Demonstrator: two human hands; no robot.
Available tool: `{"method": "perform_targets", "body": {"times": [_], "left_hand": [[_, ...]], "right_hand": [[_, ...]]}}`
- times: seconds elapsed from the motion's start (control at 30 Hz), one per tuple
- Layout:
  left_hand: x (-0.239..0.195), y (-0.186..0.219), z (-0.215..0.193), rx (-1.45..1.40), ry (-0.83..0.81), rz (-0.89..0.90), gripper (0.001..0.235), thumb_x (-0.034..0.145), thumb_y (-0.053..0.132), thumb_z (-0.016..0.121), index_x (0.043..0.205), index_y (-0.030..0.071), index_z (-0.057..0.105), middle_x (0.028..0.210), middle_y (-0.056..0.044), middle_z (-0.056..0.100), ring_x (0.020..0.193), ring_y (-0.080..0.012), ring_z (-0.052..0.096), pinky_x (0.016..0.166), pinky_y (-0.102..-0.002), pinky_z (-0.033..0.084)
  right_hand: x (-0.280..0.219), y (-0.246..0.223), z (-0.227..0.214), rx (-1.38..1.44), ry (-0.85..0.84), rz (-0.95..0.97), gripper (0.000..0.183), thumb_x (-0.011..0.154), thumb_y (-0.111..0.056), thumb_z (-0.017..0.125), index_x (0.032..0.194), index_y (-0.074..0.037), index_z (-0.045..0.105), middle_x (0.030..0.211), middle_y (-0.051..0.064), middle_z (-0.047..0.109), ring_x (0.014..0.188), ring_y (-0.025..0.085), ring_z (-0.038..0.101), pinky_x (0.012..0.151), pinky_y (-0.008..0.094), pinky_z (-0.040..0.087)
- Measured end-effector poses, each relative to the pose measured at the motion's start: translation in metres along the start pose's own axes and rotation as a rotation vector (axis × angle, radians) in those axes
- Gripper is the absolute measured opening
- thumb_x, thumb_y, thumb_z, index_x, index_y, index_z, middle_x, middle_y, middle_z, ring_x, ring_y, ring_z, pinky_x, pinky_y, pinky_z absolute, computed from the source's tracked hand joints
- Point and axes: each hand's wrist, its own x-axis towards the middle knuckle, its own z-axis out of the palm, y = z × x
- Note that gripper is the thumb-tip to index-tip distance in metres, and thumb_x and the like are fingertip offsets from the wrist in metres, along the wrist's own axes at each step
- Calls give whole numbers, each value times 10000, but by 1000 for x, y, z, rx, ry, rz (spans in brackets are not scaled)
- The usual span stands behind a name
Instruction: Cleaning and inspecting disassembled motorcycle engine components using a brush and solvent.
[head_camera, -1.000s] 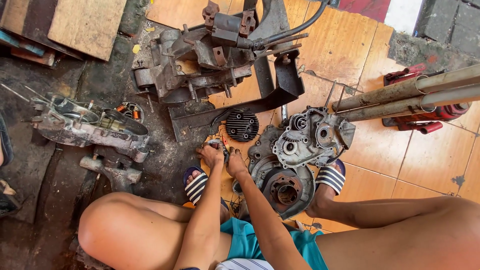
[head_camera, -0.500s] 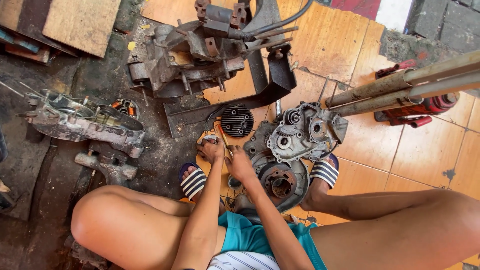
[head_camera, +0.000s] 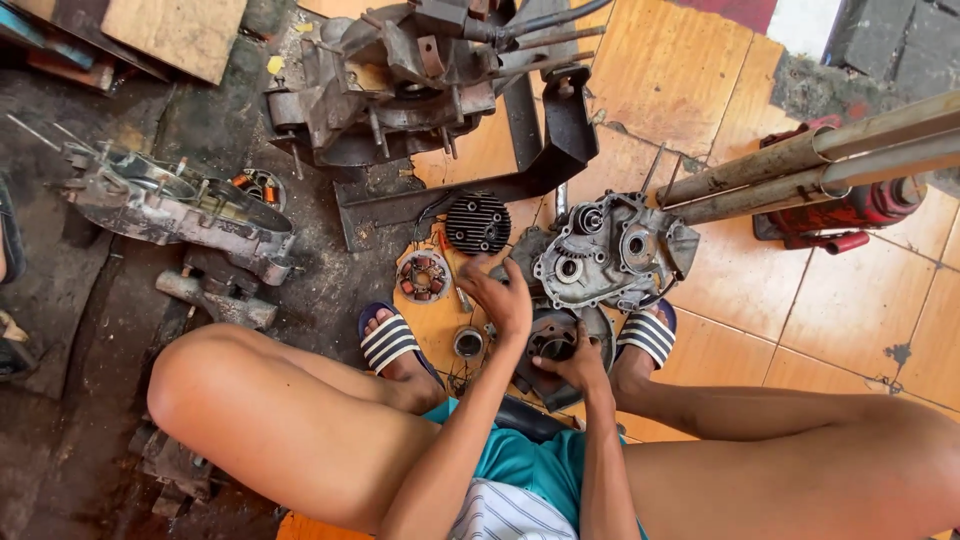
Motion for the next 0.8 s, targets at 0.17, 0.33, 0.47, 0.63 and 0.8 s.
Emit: {"method": "perform_targets", "body": {"times": [0.17,0.33,0.47,0.63,0.8], "left_hand": [[-41,-84,-19,282,-756,-182,476,795,418,683,1127,78,652,1126,-194,638,1129,-425,630,940,-547,498],[-52,-146,-14,467,-1373,-313,1260,706,543,823,1636,43,136,1579,-376,280,1443,-544,331,1066,-683,411],[-44,-141,-14,548,-1389,-234,1260,710,491,827,1614,-36,125,1532,-424,304,1402,-591,356,1078,-682,407],[-41,-117,-25,498,-1352,-273,1130,757,457,761,1579,-94,215,1497,-414,395,1385,-560,418,1071,-647,439],[-44,-117,-23,455,-1271,-237,887,855,277,607,1538,-153,240,1428,-437,447,1296,-564,508,921,-612,557]], "right_hand": [[28,19,-4,39,12,-60,1186,659,-497,943,1628,-195,331,1494,358,464,1392,521,471,1154,589,431],[100,69,15,-9,-48,8,1284,534,-453,990,1619,-177,361,1474,274,549,1342,445,549,1082,567,492],[78,47,12,294,-58,43,1164,587,-312,949,1581,-140,369,1403,321,551,1101,498,647,789,527,566],[45,17,8,265,5,-11,1008,638,-433,867,1491,-71,471,1396,359,565,1326,532,526,1105,600,445],[29,11,-8,42,75,-39,955,650,-480,759,1518,-166,516,1369,261,640,1343,444,547,1149,546,429]]}}
